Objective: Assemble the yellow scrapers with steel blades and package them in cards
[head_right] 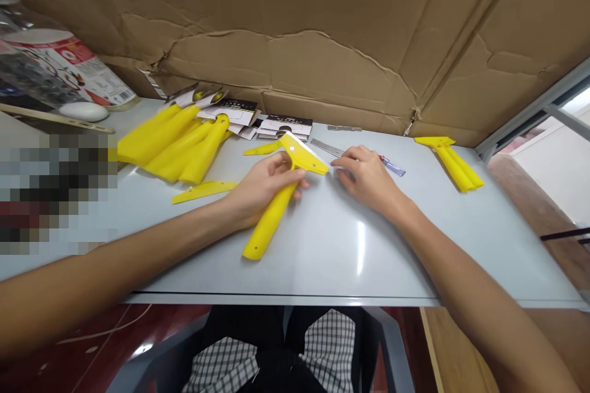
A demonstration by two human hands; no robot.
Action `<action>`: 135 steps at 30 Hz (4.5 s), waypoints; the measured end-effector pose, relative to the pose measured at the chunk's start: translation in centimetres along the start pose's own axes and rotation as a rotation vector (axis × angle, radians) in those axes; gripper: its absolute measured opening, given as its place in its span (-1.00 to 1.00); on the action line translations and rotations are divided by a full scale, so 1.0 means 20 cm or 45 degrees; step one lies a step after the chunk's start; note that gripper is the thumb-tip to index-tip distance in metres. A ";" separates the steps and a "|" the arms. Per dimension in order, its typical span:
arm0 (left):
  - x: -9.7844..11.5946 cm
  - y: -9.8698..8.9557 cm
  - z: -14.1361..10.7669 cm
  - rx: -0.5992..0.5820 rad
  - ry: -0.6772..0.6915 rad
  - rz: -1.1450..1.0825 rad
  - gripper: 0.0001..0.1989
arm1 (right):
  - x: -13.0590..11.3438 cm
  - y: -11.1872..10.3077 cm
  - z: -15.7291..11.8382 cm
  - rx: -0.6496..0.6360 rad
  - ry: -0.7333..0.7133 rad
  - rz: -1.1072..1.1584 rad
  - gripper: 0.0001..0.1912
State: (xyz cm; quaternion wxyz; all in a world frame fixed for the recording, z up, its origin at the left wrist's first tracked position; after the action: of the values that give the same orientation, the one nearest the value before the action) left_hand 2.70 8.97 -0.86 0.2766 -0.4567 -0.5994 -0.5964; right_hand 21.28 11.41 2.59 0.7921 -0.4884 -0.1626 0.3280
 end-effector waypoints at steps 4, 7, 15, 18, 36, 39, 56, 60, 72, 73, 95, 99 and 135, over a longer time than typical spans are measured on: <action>0.00 0.00 -0.02 0.089 0.008 0.126 -0.80 | -0.05 0.08 0.00 -0.088 -0.102 0.001 -0.68; 0.01 0.00 -0.03 0.124 0.006 0.138 -0.82 | -0.04 0.10 0.00 -0.104 -0.110 -0.003 -0.71; 0.02 0.01 -0.03 0.131 0.019 0.178 -0.85 | -0.03 0.06 0.01 -0.124 -0.089 0.069 -0.81; 0.02 0.01 -0.04 0.117 0.029 0.186 -0.83 | -0.03 0.04 0.01 -0.152 -0.092 0.088 -0.82; 0.03 0.01 -0.03 0.117 0.024 0.210 -0.78 | 0.04 0.07 0.00 -0.180 0.326 0.180 -0.85; 0.02 0.00 -0.03 0.105 0.028 0.202 -0.78 | 0.03 0.08 0.00 -0.182 0.272 0.184 -0.74; 0.03 0.00 -0.03 0.095 0.058 0.210 -0.78 | 0.10 0.07 0.01 -0.241 0.414 0.384 -0.82; 0.02 0.01 -0.03 0.102 0.041 0.211 -0.77 | 0.12 0.07 0.00 -0.227 0.367 0.329 -0.77; 0.02 0.01 -0.03 0.085 0.045 0.221 -0.73 | 0.10 0.06 0.01 -0.236 0.281 0.271 -0.83; 0.02 0.01 -0.03 0.084 0.044 0.222 -0.73 | 0.10 0.07 0.01 -0.239 0.295 0.287 -0.84; 0.02 0.04 -0.07 -0.030 0.147 0.434 -0.75 | -0.07 0.04 0.00 -0.109 0.594 1.094 -0.85; 0.01 0.04 -0.07 -0.025 0.150 0.431 -0.75 | -0.07 0.05 -0.01 -0.117 0.592 1.079 -0.88; 0.06 -0.04 -0.02 0.020 0.003 0.767 0.04 | 0.03 0.12 -0.05 -0.170 0.926 1.546 -0.57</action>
State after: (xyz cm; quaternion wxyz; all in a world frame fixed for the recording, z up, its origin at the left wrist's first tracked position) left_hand 1.43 8.88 -0.02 0.4454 -0.6110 -0.4411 -0.4835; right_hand 21.41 11.96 0.00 0.4418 -0.6187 0.3933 0.5170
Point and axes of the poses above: each hand's wrist, its own z-axis towards the middle knuckle, its own y-axis out of the palm, x = y × z, the point moved 8 cm from there along z, towards the middle knuckle, and after that the axes turned 7 degrees about -z, right-handed, at the moved point
